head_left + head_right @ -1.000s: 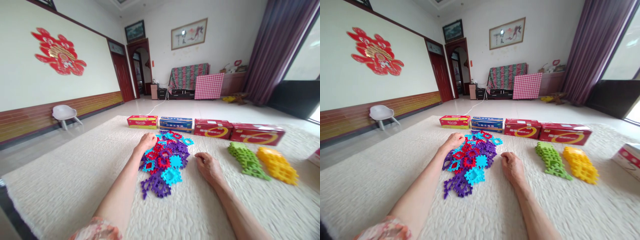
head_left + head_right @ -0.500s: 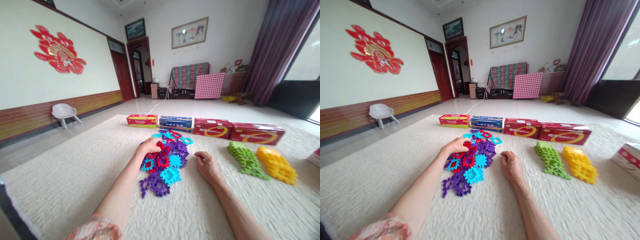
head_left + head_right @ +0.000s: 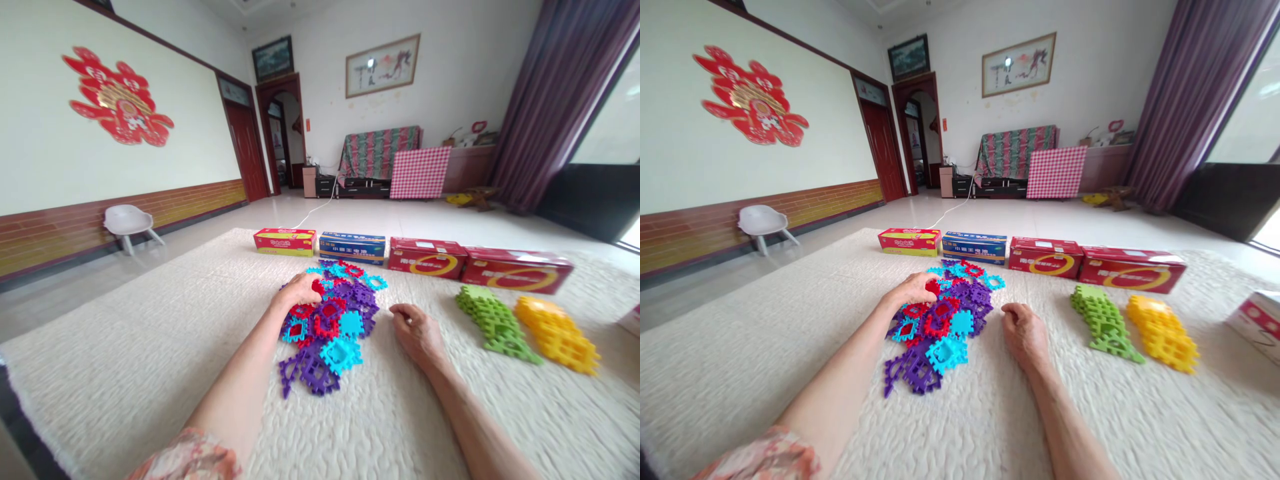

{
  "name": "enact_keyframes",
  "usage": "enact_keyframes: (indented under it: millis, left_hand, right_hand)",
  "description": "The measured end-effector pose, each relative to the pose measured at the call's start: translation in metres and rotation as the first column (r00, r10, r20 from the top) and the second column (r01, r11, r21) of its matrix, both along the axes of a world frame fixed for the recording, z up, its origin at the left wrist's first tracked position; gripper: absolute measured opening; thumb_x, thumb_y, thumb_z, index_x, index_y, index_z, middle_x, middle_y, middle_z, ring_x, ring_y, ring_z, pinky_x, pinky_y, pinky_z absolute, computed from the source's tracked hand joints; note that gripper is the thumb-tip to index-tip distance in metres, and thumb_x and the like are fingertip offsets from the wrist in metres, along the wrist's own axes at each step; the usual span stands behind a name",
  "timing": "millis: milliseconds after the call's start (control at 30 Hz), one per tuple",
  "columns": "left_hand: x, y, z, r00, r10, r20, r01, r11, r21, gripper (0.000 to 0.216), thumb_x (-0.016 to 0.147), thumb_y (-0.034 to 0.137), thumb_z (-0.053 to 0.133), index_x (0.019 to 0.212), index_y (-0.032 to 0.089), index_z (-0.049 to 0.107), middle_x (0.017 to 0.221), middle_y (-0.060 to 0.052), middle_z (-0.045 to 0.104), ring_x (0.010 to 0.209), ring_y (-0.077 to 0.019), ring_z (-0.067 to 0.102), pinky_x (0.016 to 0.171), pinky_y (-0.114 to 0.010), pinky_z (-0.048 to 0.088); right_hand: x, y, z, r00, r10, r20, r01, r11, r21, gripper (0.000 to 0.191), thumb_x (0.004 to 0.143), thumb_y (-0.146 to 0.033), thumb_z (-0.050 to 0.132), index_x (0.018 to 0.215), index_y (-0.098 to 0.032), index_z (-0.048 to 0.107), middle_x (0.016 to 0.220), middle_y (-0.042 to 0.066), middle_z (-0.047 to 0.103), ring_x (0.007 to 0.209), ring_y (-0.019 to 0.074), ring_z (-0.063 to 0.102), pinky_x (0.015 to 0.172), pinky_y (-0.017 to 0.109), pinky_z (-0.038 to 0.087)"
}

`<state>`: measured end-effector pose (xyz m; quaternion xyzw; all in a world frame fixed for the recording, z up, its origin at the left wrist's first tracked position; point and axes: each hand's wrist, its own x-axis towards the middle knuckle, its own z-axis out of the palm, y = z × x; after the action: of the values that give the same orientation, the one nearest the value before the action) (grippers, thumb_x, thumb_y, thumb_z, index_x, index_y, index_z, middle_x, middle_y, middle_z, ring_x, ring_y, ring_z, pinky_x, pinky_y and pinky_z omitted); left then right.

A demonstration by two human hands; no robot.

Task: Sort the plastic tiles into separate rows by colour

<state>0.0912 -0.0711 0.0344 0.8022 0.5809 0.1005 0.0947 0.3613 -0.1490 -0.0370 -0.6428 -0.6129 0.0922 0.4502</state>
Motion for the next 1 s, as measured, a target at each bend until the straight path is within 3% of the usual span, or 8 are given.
enact_keyframes:
  millis: [167,333,433,533,633,733,800,1000]
  left_hand:
    - [0.016,-0.007,0.016,0.992,-0.092,0.081,0.079,0.986,0.149,0.065,0.07,0.029,0.061,0.132,0.017,0.05,0.117,-0.008,0.065,0.105,-0.0231,0.06,0.091,-0.029,0.045]
    - [0.086,-0.022,0.008,0.942,-0.335,0.014,0.326,0.926,0.189,0.06,0.069,0.025,0.058,0.128,0.019,0.052,0.109,-0.008,0.066,0.099,-0.0239,0.061,0.086,-0.03,0.047]
    - [0.127,-0.027,0.0,0.896,-0.44,-0.053,0.443,0.884,0.149,0.049,0.069,0.024,0.057,0.118,0.017,0.058,0.105,-0.011,0.066,0.098,-0.0252,0.062,0.085,-0.031,0.048]
    - [0.141,-0.02,-0.002,0.881,-0.472,-0.027,0.471,0.869,0.15,0.058,0.069,0.035,0.061,0.124,0.017,0.054,0.114,-0.012,0.063,0.102,-0.026,0.06,0.086,-0.031,0.048]
    - [0.133,0.002,0.001,0.907,-0.421,-0.007,0.415,0.891,0.186,0.054,0.074,0.036,0.057,0.125,0.02,0.054,0.114,-0.009,0.065,0.103,-0.0236,0.061,0.087,-0.03,0.047]
    - [0.117,0.035,0.002,0.968,-0.244,-0.051,0.25,0.949,0.195,0.036,0.08,0.025,0.048,0.112,0.021,0.064,0.106,-0.007,0.068,0.104,-0.0211,0.061,0.091,-0.029,0.045]
    - [0.111,0.057,-0.001,0.986,-0.147,-0.075,0.158,0.972,0.174,0.038,0.081,0.024,0.047,0.116,0.02,0.062,0.114,-0.008,0.066,0.111,-0.02,0.058,0.096,-0.027,0.042]
    - [0.112,0.093,-0.017,0.977,-0.18,-0.113,0.187,0.981,0.051,0.056,0.069,0.041,0.063,0.121,0.02,0.059,0.12,-0.009,0.062,0.111,-0.0235,0.057,0.09,-0.027,0.045]
  right_hand:
    - [0.008,0.001,0.004,0.9,-0.178,-0.397,0.259,0.952,0.161,0.034,0.074,-0.035,0.047,0.097,-0.016,0.064,0.092,0.009,0.069,0.08,0.0197,0.062,0.075,0.031,0.047]
    - [0.014,0.0,0.008,0.821,-0.243,-0.516,0.405,0.886,0.226,0.034,0.079,-0.034,0.045,0.104,-0.016,0.059,0.1,0.01,0.066,0.09,0.02,0.061,0.083,0.032,0.045]
    - [0.013,0.0,0.006,0.855,-0.205,-0.477,0.352,0.904,0.241,0.032,0.08,-0.035,0.044,0.102,-0.016,0.06,0.1,0.01,0.066,0.09,0.0204,0.06,0.08,0.032,0.045]
    - [0.012,0.001,0.003,0.907,-0.176,-0.382,0.285,0.926,0.25,0.032,0.08,-0.033,0.043,0.099,-0.016,0.061,0.097,0.01,0.065,0.087,0.0205,0.06,0.075,0.032,0.046]
    - [0.01,0.004,0.0,0.969,-0.123,-0.214,0.174,0.956,0.236,0.03,0.078,-0.029,0.041,0.096,-0.018,0.063,0.096,0.009,0.065,0.09,0.0213,0.06,0.08,0.034,0.046]
    - [0.006,0.006,0.0,0.998,-0.047,-0.039,0.054,0.98,0.192,0.028,0.079,-0.028,0.043,0.095,-0.019,0.064,0.103,0.009,0.065,0.1,0.0225,0.058,0.09,0.036,0.043]
    - [0.004,0.006,0.001,0.999,-0.015,0.043,0.008,0.987,0.16,0.027,0.082,-0.03,0.045,0.097,-0.019,0.065,0.108,0.009,0.064,0.104,0.0227,0.057,0.093,0.036,0.041]
    - [-0.001,0.001,0.003,0.986,0.008,0.164,-0.014,0.999,0.035,0.025,0.083,-0.031,0.05,0.102,-0.023,0.065,0.118,0.007,0.061,0.107,0.0221,0.057,0.091,0.035,0.041]
